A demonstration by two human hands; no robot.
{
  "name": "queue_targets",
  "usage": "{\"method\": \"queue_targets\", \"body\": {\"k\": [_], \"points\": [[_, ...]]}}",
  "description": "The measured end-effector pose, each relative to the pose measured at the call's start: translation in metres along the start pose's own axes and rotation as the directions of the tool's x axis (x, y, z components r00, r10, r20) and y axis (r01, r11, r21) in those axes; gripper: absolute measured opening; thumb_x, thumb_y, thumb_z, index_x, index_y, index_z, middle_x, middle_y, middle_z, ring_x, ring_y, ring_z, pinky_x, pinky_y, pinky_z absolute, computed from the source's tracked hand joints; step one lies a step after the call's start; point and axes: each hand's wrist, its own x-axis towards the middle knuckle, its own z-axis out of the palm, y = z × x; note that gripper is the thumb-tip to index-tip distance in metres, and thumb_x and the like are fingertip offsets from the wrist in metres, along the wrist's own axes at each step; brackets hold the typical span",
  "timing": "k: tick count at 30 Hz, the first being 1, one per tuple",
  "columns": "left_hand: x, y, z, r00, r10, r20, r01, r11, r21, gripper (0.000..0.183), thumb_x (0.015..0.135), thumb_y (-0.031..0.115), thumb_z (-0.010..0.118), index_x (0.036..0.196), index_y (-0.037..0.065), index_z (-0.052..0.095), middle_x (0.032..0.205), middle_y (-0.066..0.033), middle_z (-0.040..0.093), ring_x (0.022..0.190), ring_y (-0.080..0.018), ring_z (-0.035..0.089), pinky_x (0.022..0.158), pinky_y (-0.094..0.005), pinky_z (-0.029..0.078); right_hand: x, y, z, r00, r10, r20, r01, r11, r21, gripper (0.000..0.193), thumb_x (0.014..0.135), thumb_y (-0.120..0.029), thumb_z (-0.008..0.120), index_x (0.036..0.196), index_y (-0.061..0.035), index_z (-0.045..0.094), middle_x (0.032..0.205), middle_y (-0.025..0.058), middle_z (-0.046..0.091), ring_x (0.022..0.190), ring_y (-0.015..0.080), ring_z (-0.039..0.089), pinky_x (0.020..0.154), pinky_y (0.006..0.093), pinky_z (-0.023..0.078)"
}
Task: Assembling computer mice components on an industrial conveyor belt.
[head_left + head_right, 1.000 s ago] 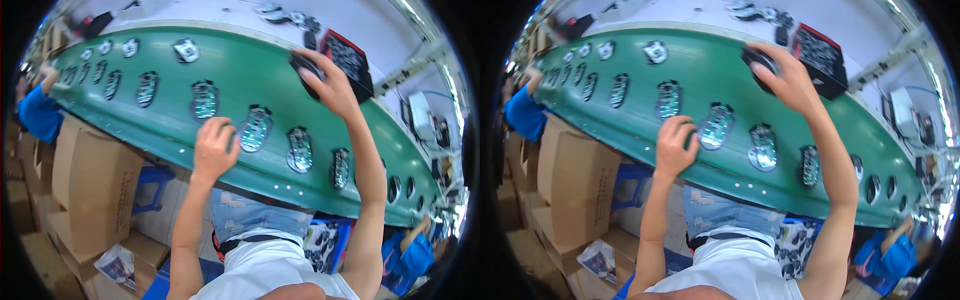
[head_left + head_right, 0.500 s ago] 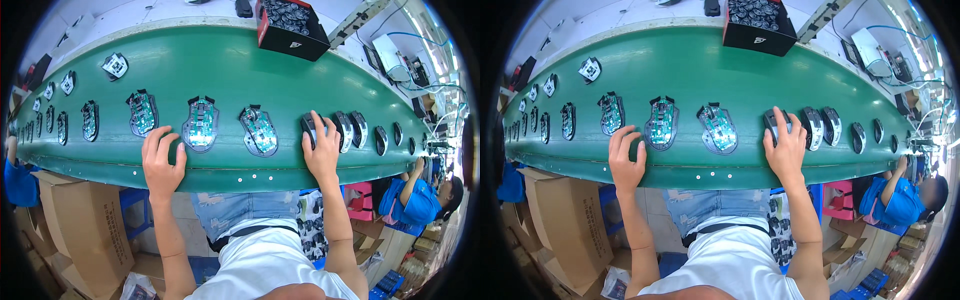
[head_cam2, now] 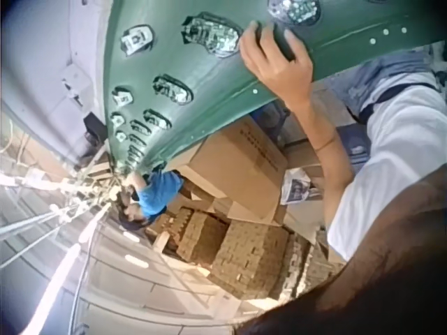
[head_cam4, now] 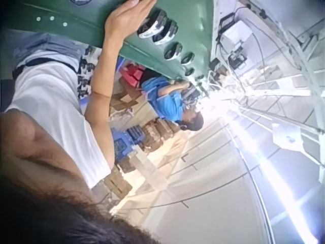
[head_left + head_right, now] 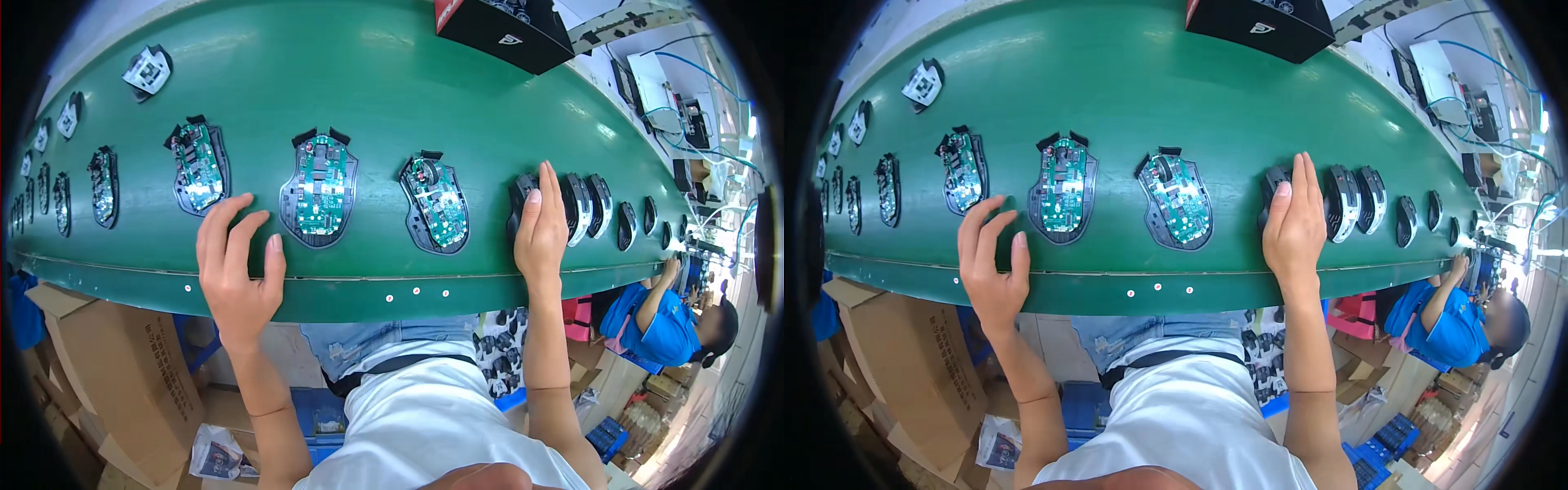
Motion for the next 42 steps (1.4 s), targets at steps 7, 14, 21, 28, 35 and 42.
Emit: {"method": "queue_targets", "body": {"k": [7,14,21,28,35,42], "points": [[-0.003,-0.005,0.003,0.999,0.042,0.026,-0.041,0.999,-0.008,0.022,0.084,0.006,0.069,0.106,0.0,0.067,0.124,-0.0148,0.065,0.117,-0.0363,0.06,0.099,-0.045,0.048,0.003,0.001,0.0,0.999,-0.005,0.042,0.005,1.0,-0.007,0.046,0.103,-0.019,0.046,0.141,0.0067,0.05,0.14,0.0264,0.055,0.132,0.0414,0.051,0.112,0.0441,0.039],[-0.003,-0.011,0.004,0.994,0.091,-0.059,-0.096,0.992,-0.081,0.023,0.082,0.01,0.072,0.103,0.002,0.068,0.118,-0.0139,0.066,0.112,-0.0358,0.062,0.095,-0.0442,0.048,0.002,0.013,0.001,0.988,-0.129,-0.087,0.121,0.988,-0.092,0.043,0.105,-0.021,0.045,0.14,0.0038,0.052,0.143,0.0248,0.053,0.134,0.0392,0.049,0.113,0.0449,0.037],[-0.01,-0.02,0.002,0.989,0.073,-0.128,-0.083,0.994,-0.076,0.022,0.082,0.012,0.073,0.101,0.003,0.068,0.115,-0.0112,0.066,0.108,-0.0326,0.063,0.091,-0.0429,0.049,0.001,0.014,-0.017,0.984,-0.147,0.104,0.125,0.973,0.193,0.046,0.096,-0.018,0.06,0.138,0.0011,0.055,0.138,0.0219,0.059,0.13,0.0374,0.055,0.11,0.0415,0.042],[-0.009,-0.021,0.001,0.989,0.114,-0.094,-0.124,0.986,-0.107,0.021,0.082,0.012,0.073,0.101,0.003,0.068,0.113,-0.0112,0.066,0.104,-0.0314,0.063,0.087,-0.0426,0.05,-0.012,0.01,-0.006,0.987,-0.161,-0.027,0.163,0.984,0.072,0.05,0.089,-0.009,0.063,0.137,0.0023,0.057,0.135,0.0238,0.061,0.123,0.0402,0.059,0.105,0.0445,0.046],[-0.007,-0.021,0.0,0.991,0.111,-0.081,-0.118,0.988,-0.095,0.021,0.082,0.012,0.072,0.101,0.002,0.068,0.114,-0.0118,0.066,0.106,-0.0321,0.063,0.089,-0.0429,0.05,-0.013,0.013,-0.004,0.985,-0.168,-0.042,0.17,0.984,0.044,0.049,0.09,-0.009,0.062,0.137,0.0026,0.057,0.133,0.0239,0.061,0.122,0.0398,0.059,0.105,0.0446,0.046],[-0.002,-0.027,-0.005,0.992,0.097,-0.082,-0.105,0.99,-0.096,0.022,0.081,0.011,0.073,0.101,0.002,0.068,0.114,-0.0116,0.066,0.106,-0.0325,0.063,0.09,-0.0432,0.05,-0.008,0.006,-0.003,0.99,-0.142,-0.009,0.143,0.989,0.049,0.053,0.09,-0.011,0.064,0.14,0.0014,0.053,0.135,0.0235,0.059,0.124,0.0403,0.056,0.107,0.0454,0.043]]}}
